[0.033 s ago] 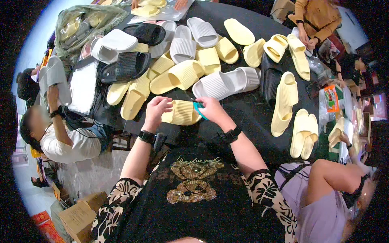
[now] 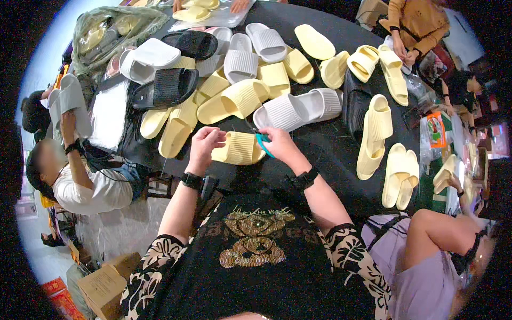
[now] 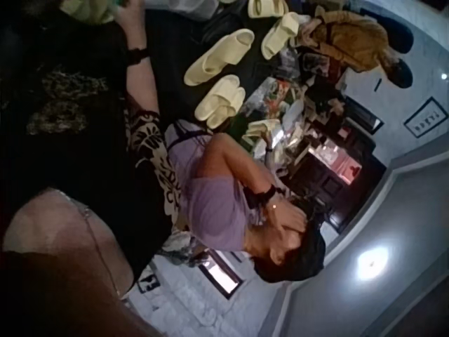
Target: Trimming excess material from slippers using scissors.
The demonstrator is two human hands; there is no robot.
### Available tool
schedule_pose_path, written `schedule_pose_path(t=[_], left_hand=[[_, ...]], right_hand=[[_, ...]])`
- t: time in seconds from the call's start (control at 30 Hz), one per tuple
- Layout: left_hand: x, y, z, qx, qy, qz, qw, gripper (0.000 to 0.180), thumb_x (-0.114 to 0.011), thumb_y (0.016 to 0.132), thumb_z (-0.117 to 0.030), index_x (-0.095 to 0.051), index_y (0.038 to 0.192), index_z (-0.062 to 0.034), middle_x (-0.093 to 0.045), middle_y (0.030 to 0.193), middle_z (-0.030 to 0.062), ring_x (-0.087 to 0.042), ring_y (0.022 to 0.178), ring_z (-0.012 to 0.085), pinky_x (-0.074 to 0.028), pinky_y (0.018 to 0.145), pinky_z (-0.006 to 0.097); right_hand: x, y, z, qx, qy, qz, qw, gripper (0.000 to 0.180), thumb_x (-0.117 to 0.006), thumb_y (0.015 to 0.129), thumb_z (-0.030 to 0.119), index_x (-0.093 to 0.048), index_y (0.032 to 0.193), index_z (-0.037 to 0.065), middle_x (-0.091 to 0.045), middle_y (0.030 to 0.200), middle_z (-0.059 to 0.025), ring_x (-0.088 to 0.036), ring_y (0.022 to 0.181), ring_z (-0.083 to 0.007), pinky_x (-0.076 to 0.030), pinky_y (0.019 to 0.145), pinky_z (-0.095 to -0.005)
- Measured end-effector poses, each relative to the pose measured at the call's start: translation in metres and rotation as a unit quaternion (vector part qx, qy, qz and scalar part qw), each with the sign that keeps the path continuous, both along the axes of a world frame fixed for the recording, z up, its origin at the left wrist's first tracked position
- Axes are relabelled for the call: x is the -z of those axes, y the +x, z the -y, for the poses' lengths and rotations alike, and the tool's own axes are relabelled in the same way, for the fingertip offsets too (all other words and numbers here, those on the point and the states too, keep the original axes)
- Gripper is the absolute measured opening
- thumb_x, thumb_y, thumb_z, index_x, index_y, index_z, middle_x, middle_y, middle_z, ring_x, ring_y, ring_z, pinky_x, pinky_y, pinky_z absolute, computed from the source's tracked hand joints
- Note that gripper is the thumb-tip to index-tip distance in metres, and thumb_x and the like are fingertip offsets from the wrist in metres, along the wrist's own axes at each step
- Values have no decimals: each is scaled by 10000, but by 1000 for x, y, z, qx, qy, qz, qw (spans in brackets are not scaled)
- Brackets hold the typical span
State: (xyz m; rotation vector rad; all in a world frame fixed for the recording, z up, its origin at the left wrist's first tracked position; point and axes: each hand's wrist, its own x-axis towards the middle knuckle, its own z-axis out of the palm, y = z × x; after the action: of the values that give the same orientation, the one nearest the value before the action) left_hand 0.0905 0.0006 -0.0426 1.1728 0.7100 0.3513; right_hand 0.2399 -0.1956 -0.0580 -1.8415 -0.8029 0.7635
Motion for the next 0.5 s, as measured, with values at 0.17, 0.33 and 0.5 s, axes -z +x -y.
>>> schedule_pose_path(t=[0.17, 0.33, 0.5], left_hand=[[-10, -21, -16, -60, 5, 50, 997, 136, -536, 908, -133, -582, 957, -15, -612, 720, 68, -577, 598, 126, -507, 552, 257], [-26, -45, -38, -120, 38, 98, 987, 140, -545, 905, -127, -575, 983, -15, -580, 674, 52, -534, 525, 114, -472, 494, 232], [-58, -55, -38, -105, 87, 94, 986, 114, -527, 908, -101, -580, 959, -14, -541, 624, 29, -490, 495, 92, -424, 467, 215]], right_hand=[[-6, -2, 12, 71, -17, -32, 997, 441, -726, 720, 178, -591, 1096, -9, -663, 870, -154, -634, 766, -185, -496, 705, -299], [0, 0, 20, 91, -57, -37, 994, 480, -732, 716, 194, -576, 1124, -6, -657, 930, -172, -638, 835, -212, -494, 745, -313], [11, 3, 21, 108, -75, -15, 991, 495, -738, 711, 204, -572, 1126, -10, -654, 918, -176, -637, 826, -235, -493, 738, -327]])
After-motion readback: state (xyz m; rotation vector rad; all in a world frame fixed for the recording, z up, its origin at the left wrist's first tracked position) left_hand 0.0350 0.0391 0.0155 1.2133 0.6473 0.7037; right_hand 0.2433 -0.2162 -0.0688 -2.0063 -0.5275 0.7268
